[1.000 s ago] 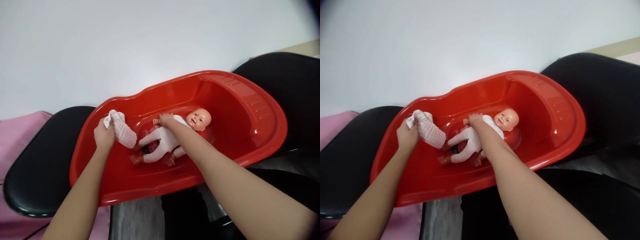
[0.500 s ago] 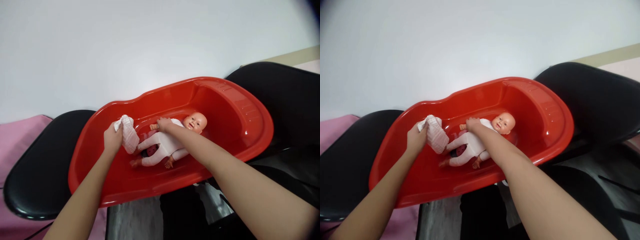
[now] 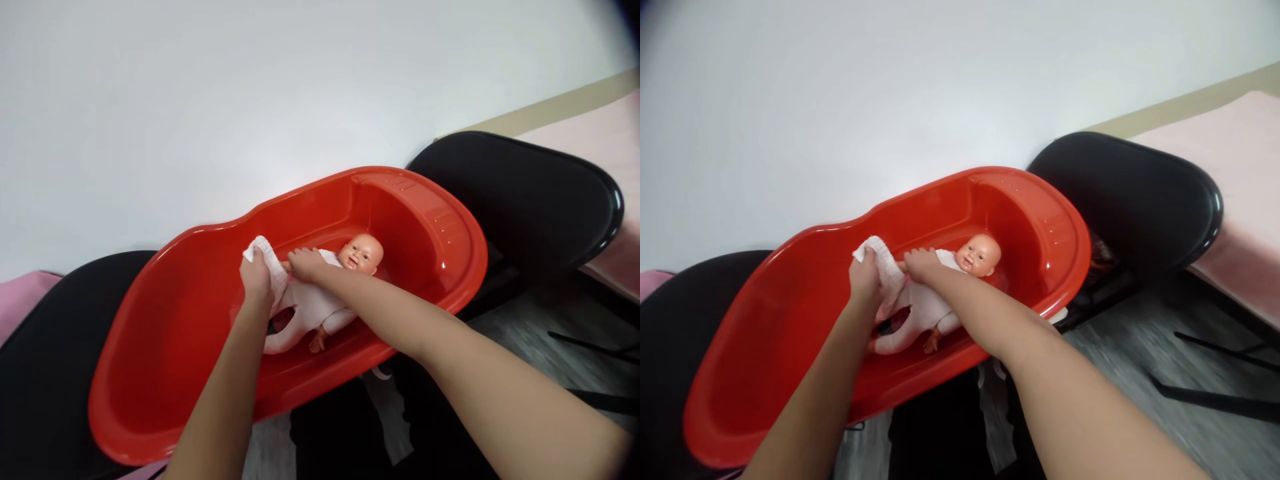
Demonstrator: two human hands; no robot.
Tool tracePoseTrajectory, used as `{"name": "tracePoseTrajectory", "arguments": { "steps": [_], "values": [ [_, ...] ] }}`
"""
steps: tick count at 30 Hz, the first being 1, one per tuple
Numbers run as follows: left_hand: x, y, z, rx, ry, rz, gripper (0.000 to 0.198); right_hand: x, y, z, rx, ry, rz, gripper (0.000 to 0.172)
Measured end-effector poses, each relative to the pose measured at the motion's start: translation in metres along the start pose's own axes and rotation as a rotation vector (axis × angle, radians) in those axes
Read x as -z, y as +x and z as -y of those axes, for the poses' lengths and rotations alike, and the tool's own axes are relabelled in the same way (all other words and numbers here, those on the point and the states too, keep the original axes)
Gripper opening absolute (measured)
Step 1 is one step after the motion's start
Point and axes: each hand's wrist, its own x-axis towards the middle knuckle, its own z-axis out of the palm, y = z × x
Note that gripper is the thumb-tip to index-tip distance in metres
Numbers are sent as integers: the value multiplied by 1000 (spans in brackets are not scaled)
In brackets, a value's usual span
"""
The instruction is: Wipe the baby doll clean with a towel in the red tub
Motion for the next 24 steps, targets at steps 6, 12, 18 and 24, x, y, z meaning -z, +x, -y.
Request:
{"name": "tracePoseTrajectory", "arguments": {
  "steps": [6, 12, 18, 24],
  "values": [
    [-2, -25, 7, -23, 114, 217, 36, -6, 7, -8, 61, -65, -32, 39],
    [2, -13, 6, 119, -46, 182, 70, 1, 9, -3, 49, -100, -47, 42],
    [6, 7, 25, 166, -126, 145, 24, 2, 7, 1, 78, -119, -7, 42],
    [10, -1, 34, -26, 486, 296, 27, -3, 8, 1, 92, -156, -22, 40]
  ]
}}
